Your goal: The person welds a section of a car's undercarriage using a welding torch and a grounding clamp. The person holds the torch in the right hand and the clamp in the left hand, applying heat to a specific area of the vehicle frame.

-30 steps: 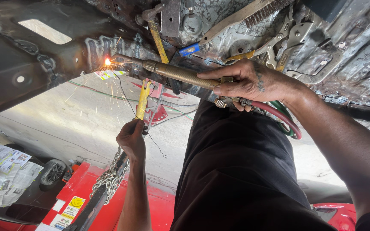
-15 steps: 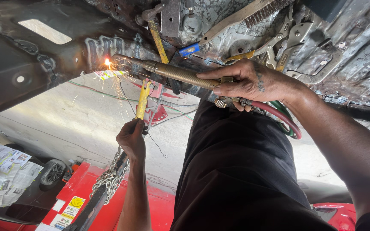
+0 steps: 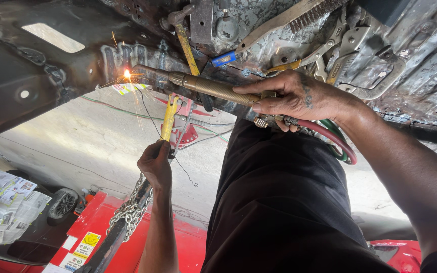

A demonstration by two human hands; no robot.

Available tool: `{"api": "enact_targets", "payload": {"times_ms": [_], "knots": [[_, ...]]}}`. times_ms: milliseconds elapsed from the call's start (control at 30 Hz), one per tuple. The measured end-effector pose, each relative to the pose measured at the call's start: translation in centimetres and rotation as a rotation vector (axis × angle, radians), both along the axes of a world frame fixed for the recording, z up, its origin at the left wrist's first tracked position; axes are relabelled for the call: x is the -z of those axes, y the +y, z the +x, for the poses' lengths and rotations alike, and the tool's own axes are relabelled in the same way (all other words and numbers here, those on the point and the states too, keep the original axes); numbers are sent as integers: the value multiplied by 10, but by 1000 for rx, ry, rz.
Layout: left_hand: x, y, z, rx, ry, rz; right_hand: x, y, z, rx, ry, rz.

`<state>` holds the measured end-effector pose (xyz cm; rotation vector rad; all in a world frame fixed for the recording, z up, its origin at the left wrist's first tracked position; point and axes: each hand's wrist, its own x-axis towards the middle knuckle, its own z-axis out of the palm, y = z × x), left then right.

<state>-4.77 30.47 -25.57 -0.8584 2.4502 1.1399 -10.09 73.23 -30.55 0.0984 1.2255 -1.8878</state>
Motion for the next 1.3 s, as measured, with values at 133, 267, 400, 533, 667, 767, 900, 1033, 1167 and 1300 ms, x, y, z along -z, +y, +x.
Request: {"api": "enact_targets", "payload": {"times_ms": [133, 267, 400, 533, 667, 767, 900, 1033, 1167, 1300], "knots": [[0, 1, 0, -1, 5, 1, 0, 0, 0, -18, -24, 23], [-2, 1, 0, 17, -1, -5, 0, -1, 0, 4, 26, -12], [-2, 1, 0, 8, 2, -8, 0, 0, 1, -13, -34, 20], [-1, 0, -1, 44, -20, -44, -1, 1, 1, -9, -51, 9], [-1, 1, -2, -17, -6, 16, -1, 1, 1, -1, -29, -9], [-1, 2, -1, -12, 3, 16, -1, 1, 1, -13, -30, 15], [-2, 1, 0, 2, 9, 3, -2, 2, 0, -36, -31, 42], [-1, 0, 0, 7, 9, 9, -1, 1, 1, -23, -26, 25], [-1, 0, 0, 3, 16, 27, 1, 0, 1, -8, 17, 6], [-2, 2, -2, 1, -9, -13, 1, -1, 2, -23, -38, 24]]}}
